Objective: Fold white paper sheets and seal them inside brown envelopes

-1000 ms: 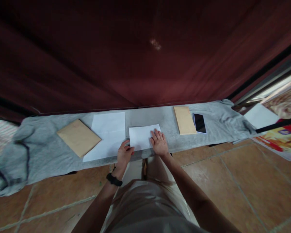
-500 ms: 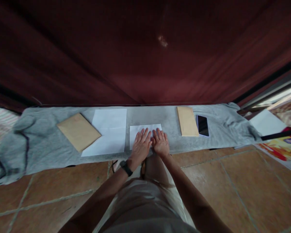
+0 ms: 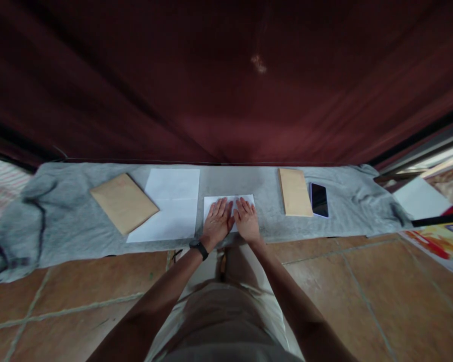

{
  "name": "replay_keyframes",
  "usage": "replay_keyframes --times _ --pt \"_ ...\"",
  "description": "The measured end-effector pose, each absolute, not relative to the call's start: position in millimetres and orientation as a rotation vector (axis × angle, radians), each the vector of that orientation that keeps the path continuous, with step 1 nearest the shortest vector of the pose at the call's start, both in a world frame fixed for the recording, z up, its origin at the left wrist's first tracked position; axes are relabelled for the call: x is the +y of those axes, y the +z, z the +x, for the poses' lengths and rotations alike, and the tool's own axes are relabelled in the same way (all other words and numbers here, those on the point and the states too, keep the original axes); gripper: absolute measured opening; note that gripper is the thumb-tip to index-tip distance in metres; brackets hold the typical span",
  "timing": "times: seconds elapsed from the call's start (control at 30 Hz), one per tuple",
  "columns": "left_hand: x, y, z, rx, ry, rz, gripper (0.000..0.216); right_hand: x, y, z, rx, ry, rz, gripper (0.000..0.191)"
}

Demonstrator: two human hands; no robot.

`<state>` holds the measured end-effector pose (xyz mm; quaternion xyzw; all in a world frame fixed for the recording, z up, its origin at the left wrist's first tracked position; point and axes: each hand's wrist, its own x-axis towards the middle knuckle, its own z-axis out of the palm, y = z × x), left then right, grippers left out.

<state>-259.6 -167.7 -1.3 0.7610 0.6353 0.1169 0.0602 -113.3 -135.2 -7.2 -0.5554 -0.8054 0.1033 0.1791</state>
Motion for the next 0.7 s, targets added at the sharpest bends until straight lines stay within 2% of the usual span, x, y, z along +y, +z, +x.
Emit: replay_keyframes --times 0.23,0.7 --pt "-167.4 -2.4 -259.5 1.904 0.354 2.318 0.058 -126.5 -10.9 -127.9 -2.366 0.295 -1.547 0.05" --pt "-192.6 0.1 -275.5 1.919 0.363 2.403 0.052 -120.2 -24.7 -83.0 -2.342 0.1 -1.575 0.054"
